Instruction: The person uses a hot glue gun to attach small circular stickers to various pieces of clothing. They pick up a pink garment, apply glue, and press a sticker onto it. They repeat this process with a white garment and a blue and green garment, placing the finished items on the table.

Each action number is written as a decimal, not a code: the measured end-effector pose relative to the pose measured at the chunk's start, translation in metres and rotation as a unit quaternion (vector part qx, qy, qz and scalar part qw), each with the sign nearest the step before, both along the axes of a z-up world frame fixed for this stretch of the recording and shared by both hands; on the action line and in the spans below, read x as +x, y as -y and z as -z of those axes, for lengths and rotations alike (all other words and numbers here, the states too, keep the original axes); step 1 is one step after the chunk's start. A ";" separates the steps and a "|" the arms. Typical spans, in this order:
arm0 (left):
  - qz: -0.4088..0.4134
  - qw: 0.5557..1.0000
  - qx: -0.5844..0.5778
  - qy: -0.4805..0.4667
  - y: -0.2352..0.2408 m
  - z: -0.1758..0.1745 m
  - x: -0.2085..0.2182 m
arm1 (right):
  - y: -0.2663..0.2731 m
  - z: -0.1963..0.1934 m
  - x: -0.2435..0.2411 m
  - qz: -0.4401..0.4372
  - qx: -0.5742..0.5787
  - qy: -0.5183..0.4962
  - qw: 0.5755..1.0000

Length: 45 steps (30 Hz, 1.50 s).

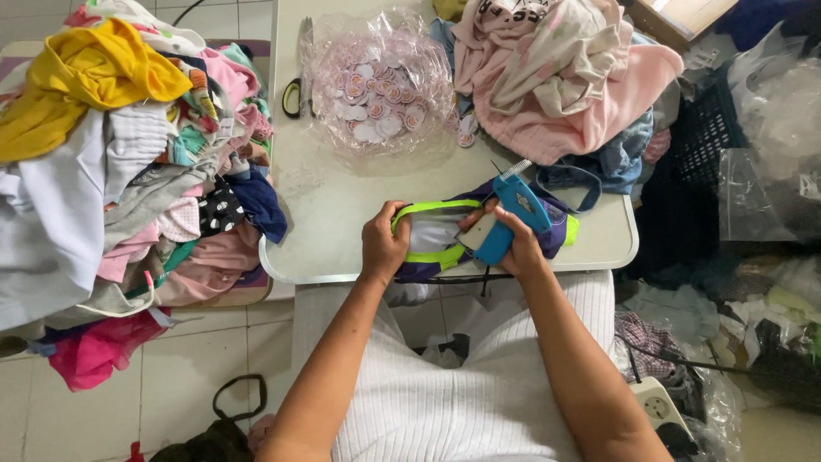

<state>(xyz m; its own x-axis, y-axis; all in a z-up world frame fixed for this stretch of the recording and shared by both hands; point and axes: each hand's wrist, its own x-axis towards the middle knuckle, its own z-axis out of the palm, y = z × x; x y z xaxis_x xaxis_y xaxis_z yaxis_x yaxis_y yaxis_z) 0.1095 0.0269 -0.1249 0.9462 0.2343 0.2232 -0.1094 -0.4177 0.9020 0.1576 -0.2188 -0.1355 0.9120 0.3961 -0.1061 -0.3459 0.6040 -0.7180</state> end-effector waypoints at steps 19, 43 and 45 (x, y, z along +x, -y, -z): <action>0.051 0.998 -0.022 0.002 -0.005 -0.001 0.004 | -0.005 -0.042 -0.017 -0.010 0.040 0.054 0.998; 0.042 0.997 0.023 0.068 0.001 -0.004 -0.001 | -0.003 -0.009 -0.006 -0.057 0.045 0.052 0.996; 0.096 0.990 0.069 0.078 0.004 -0.002 -0.001 | -0.002 -0.006 -0.006 -0.054 0.051 0.056 0.996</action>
